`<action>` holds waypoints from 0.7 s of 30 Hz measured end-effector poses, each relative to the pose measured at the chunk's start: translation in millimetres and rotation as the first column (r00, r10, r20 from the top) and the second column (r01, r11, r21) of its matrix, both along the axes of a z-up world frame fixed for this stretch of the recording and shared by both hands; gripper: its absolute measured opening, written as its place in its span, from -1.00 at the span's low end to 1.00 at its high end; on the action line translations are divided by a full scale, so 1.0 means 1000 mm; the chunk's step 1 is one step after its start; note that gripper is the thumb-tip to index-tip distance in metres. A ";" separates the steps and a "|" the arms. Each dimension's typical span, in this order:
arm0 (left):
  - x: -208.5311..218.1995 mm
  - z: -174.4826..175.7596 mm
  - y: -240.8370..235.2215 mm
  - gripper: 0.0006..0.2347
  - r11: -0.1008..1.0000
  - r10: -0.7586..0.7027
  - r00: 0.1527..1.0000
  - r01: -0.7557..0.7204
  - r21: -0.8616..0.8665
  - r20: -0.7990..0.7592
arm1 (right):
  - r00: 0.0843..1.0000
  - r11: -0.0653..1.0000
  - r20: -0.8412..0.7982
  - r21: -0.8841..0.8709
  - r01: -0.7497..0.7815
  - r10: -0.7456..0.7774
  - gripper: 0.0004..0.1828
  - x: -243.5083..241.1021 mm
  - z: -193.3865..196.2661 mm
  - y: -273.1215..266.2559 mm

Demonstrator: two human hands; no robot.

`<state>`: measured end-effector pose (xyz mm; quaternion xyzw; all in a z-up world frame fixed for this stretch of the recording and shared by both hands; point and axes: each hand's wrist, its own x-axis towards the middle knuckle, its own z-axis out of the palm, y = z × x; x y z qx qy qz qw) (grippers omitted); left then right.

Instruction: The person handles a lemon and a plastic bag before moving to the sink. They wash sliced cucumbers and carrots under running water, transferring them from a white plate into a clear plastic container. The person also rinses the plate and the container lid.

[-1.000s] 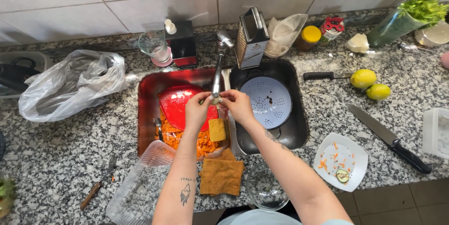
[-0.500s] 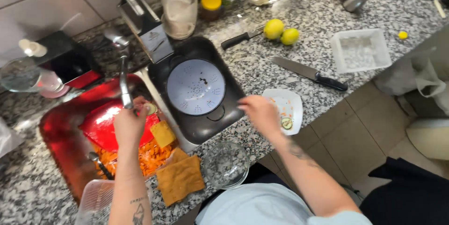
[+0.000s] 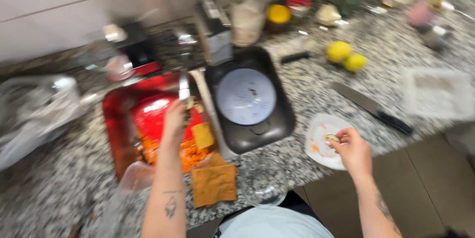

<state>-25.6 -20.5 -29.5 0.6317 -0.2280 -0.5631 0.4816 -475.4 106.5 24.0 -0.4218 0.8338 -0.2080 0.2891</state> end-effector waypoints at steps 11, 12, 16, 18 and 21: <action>0.037 -0.020 0.023 -0.86 0.982 0.142 0.988 -0.132 -0.138 0.064 | 0.348 0.972 0.913 -0.161 -0.170 0.212 -0.66 0.303 -0.116 -0.163; 0.042 -0.030 0.032 -0.81 0.985 0.123 0.988 -0.109 -0.133 0.098 | 0.257 0.985 0.961 -0.066 -0.157 0.106 -0.70 0.327 -0.134 -0.162; 0.038 -0.012 0.034 -0.85 0.979 0.060 0.947 0.006 -0.205 0.315 | 0.279 0.982 0.956 -0.039 -0.185 0.091 -0.71 0.358 -0.089 -0.156; 0.024 0.010 0.036 -0.82 0.996 -0.044 0.827 -0.007 0.088 0.560 | 0.437 0.985 0.896 0.000 -0.174 0.077 -0.78 0.356 -0.047 -0.141; 0.019 0.005 0.028 -0.76 0.979 -0.023 0.819 -0.099 0.180 0.574 | 0.432 0.987 0.896 -0.035 -0.154 0.100 -0.80 0.354 -0.065 -0.147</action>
